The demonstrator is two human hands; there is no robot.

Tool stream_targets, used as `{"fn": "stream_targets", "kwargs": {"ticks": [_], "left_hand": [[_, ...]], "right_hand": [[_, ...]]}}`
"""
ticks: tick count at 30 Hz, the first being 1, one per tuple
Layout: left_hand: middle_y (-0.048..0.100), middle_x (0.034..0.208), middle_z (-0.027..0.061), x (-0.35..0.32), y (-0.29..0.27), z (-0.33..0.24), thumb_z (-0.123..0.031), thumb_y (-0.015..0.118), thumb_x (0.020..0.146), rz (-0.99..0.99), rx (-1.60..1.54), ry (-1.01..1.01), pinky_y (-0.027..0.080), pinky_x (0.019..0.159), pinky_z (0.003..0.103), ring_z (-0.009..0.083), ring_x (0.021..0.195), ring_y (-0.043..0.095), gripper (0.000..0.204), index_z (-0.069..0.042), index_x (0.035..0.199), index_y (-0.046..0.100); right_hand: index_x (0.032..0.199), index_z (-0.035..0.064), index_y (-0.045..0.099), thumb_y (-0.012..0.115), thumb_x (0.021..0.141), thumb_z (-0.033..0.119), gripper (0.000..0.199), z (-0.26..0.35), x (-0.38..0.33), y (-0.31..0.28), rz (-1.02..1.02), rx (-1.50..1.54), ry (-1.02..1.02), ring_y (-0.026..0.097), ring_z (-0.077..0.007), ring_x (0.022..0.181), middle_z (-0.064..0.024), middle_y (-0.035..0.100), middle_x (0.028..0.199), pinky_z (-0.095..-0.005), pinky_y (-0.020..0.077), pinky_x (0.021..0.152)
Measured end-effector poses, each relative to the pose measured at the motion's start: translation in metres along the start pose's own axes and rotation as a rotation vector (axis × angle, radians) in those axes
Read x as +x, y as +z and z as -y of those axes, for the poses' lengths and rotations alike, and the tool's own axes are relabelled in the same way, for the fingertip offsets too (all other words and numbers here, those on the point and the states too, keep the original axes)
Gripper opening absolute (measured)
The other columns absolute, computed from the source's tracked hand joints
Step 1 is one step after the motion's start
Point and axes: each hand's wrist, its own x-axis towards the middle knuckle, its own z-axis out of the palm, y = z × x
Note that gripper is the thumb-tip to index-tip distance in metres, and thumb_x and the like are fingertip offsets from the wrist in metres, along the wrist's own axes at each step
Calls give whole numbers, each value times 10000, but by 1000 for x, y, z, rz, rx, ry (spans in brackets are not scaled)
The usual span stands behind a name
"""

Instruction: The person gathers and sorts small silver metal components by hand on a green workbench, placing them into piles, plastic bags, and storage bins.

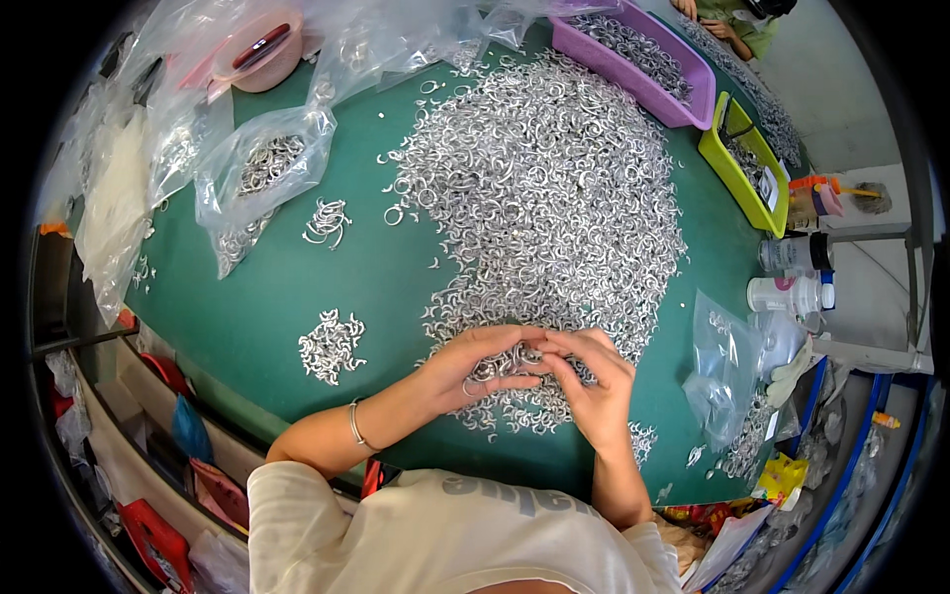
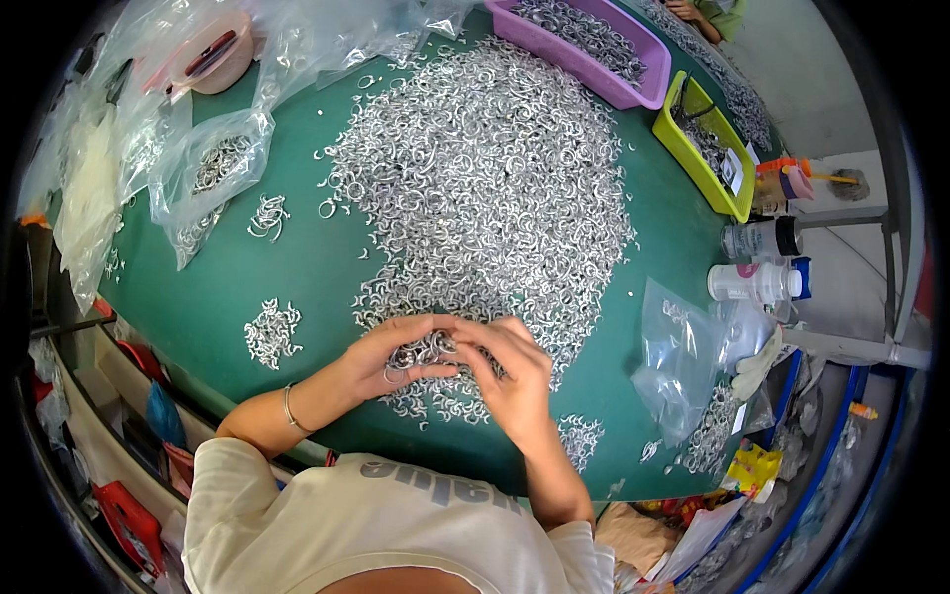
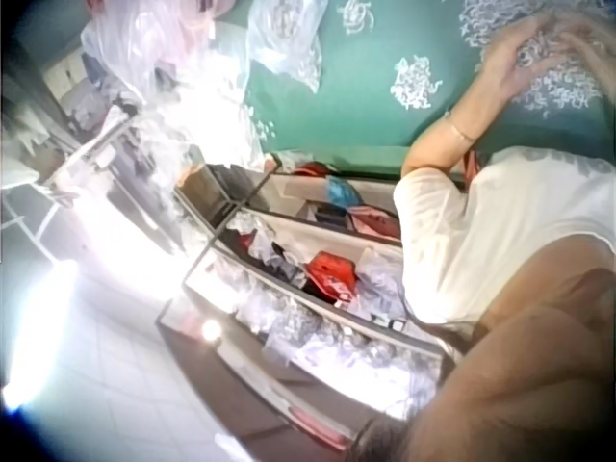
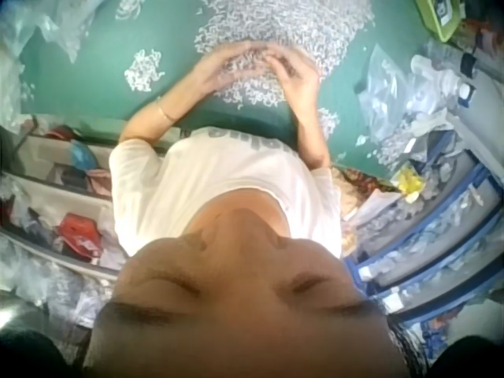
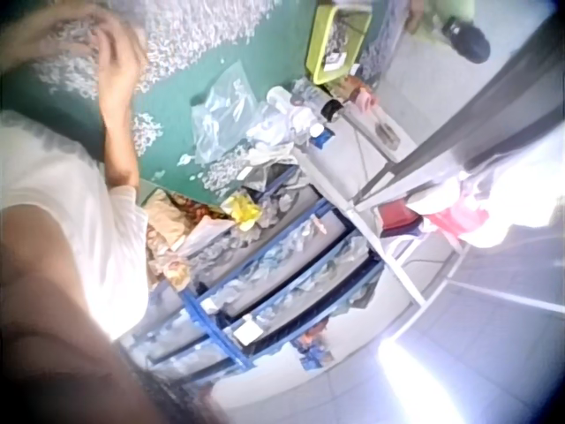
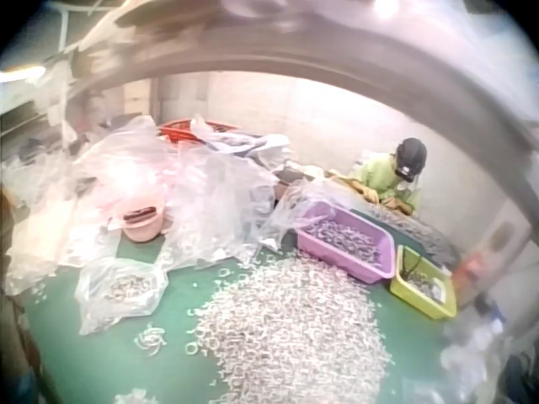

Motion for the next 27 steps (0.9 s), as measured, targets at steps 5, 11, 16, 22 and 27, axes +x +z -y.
{"fn": "stream_targets", "kwargs": {"ticks": [5, 11, 16, 22, 27], "left_hand": [[605, 1088, 90, 2, -15, 7, -204, 554, 948, 2, -13, -40, 530, 910, 383, 204, 1029, 615, 301, -20, 1184, 584], [619, 1034, 59, 0, -8, 6, -120, 625, 891, 36, 19, -68, 532, 843, 332, 172, 939, 626, 203, -66, 1087, 618], [616, 970, 92, 0, -9, 5, -73, 620, 875, -41, 40, -40, 457, 601, 205, 147, 828, 600, 165, -58, 1040, 628], [573, 846, 115, 0, -12, 8, -79, 594, 895, 162, -39, -66, 262, 371, 159, 104, 684, 489, 139, -19, 1018, 616], [572, 848, 104, 1, -17, 10, -129, 569, 925, 131, -76, -94, 304, 398, 164, 97, 673, 491, 168, -17, 1041, 616]], "right_hand": [[972, 3, 690, 676, 721, -90, 268, 4, 8, -4, 49, 26, -136, 608, -171, 777, -67, 700, 836, -287, 469, 723], [1125, 32, 620, 696, 744, -29, 392, -34, 35, 24, -129, -169, -48, 568, -234, 917, -77, 666, 1016, -329, 463, 798], [1195, 55, 580, 712, 738, 54, 475, -40, 52, 32, 18, -478, -281, 513, -273, 1025, -77, 603, 1128, -402, 354, 920], [1140, 67, 606, 686, 735, 28, 414, -54, 42, 30, -52, -537, -320, 537, -249, 934, -75, 604, 940, -384, 351, 873], [1061, 55, 632, 644, 730, -85, 360, -51, 30, 27, -237, -146, -47, 570, -193, 819, -82, 604, 877, -304, 434, 760]]}}
